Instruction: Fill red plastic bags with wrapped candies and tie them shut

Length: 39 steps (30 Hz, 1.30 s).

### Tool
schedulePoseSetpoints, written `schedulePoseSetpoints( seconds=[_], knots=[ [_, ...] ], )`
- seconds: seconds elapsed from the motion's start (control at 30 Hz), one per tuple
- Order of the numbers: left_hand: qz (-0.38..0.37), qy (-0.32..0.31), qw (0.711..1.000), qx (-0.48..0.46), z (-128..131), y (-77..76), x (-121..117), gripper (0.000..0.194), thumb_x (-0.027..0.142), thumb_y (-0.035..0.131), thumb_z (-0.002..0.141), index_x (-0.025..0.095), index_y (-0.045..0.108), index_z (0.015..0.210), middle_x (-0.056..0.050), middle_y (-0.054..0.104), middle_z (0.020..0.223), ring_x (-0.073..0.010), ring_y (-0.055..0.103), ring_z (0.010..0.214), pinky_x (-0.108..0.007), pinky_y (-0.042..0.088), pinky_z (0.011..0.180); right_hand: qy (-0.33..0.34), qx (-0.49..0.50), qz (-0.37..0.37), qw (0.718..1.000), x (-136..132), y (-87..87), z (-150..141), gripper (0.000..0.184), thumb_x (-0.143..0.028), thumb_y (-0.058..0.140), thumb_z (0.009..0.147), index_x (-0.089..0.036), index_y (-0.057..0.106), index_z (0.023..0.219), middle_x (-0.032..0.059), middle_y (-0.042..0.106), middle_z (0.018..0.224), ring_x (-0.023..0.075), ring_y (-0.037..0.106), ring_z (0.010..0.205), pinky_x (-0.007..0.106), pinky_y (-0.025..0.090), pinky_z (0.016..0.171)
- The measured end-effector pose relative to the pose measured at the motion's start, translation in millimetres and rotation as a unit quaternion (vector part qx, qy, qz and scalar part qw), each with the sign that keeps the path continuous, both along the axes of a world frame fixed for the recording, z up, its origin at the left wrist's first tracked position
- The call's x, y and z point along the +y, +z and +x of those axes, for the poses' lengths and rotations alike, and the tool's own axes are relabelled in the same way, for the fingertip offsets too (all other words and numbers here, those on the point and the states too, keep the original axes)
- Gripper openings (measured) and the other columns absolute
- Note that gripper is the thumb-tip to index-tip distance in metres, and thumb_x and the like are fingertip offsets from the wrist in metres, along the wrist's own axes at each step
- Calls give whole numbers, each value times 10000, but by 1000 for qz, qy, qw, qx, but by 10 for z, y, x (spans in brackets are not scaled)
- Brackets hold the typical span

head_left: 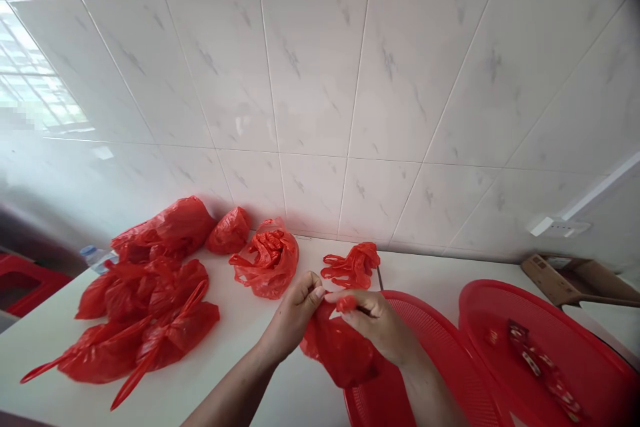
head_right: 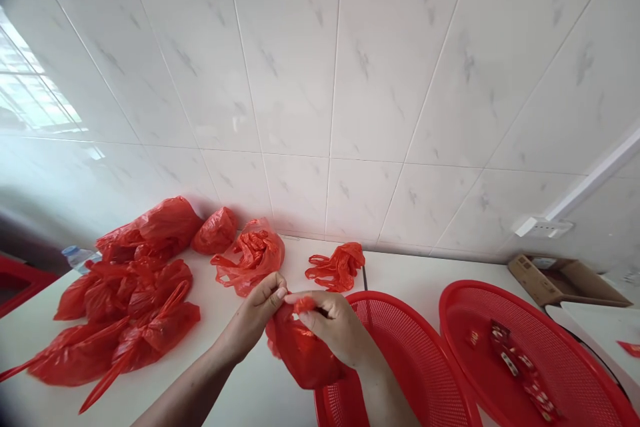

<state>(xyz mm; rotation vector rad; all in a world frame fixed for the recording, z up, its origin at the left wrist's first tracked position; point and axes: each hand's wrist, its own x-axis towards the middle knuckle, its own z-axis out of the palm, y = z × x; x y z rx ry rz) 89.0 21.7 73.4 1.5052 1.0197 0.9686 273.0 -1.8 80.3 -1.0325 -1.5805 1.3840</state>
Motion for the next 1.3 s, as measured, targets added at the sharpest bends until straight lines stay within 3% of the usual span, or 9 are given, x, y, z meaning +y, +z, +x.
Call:
schedulePoseSetpoints(
  seconds=[0.2, 0.3, 0.4, 0.63, 0.8, 0.97, 1.07, 1.2, 1.3],
  knots=[
    [-18, 19, 999, -24, 26, 107, -58, 327, 480, 488, 869, 199, 404, 725, 56, 356, 641, -98, 319, 576, -208, 294, 532, -4, -34, 89, 995, -62, -38, 30, 378, -396, 372, 928, -264, 724, 967, 7, 457, 701, 151, 443, 662, 311, 427, 680],
    [-31, 11, 999, -42, 20, 150, -105, 322, 477, 501, 863, 202, 400, 731, 62, 355, 626, -93, 311, 560, -202, 289, 521, -72, -38, 72, 994, -67, -69, -62, 258, -304, 479, 881, -283, 662, 1062, -3, 514, 746, 138, 462, 648, 278, 440, 615],
    [-16, -10, 999, -26, 18, 183, -171, 299, 444, 520, 857, 198, 413, 723, 52, 380, 634, -97, 324, 572, -205, 292, 525, -160, -57, 106, 980, -33, -133, -156, 351, -230, 524, 837, -307, 592, 1173, -10, 555, 741, 138, 487, 613, 275, 458, 572],
    [4, -15, 999, 27, 42, 191, -233, 212, 321, 546, 835, 190, 441, 705, 33, 418, 654, -109, 356, 607, -218, 302, 557, -222, -58, 210, 950, 17, -213, -165, 300, -179, 502, 834, -308, 691, 1028, 14, 593, 750, 161, 568, 674, 315, 491, 631],
    [-3, -4, 999, 45, 69, 196, -244, 186, 289, 542, 823, 190, 443, 700, 38, 430, 652, -109, 356, 607, -217, 303, 560, -214, -24, 157, 964, -36, -182, -157, 235, -153, 522, 802, -280, 680, 921, 23, 584, 880, 164, 584, 815, 296, 502, 702],
    [18, -21, 997, 73, 84, 201, -302, 144, 207, 526, 812, 189, 438, 699, 39, 478, 678, -110, 397, 644, -215, 325, 607, -286, -37, 102, 952, -51, -202, -167, 307, -204, 565, 780, -282, 626, 1070, 17, 599, 879, 166, 578, 763, 295, 498, 676],
    [31, -19, 994, 107, 77, 160, -308, 117, 179, 520, 805, 188, 454, 709, 36, 513, 700, -114, 426, 664, -220, 338, 631, -228, -26, 34, 973, -81, -187, -141, 304, -230, 527, 808, -278, 645, 1084, 0, 623, 756, 158, 578, 688, 282, 488, 637],
    [37, -9, 990, 133, 56, 98, -289, 122, 180, 507, 816, 194, 444, 712, 31, 514, 692, -118, 422, 650, -225, 334, 618, -129, 89, -42, 987, -145, -135, -73, 290, -271, 548, 813, -264, 662, 1080, 34, 665, 976, 165, 608, 801, 289, 503, 717],
    [53, -18, 992, 113, 28, 118, -298, 155, 201, 512, 832, 194, 427, 702, 15, 509, 733, -126, 435, 679, -229, 344, 639, -155, 125, -25, 980, -158, -101, -74, 201, -334, 605, 800, -241, 685, 960, 29, 659, 949, 159, 593, 815, 281, 492, 750]
  ],
)
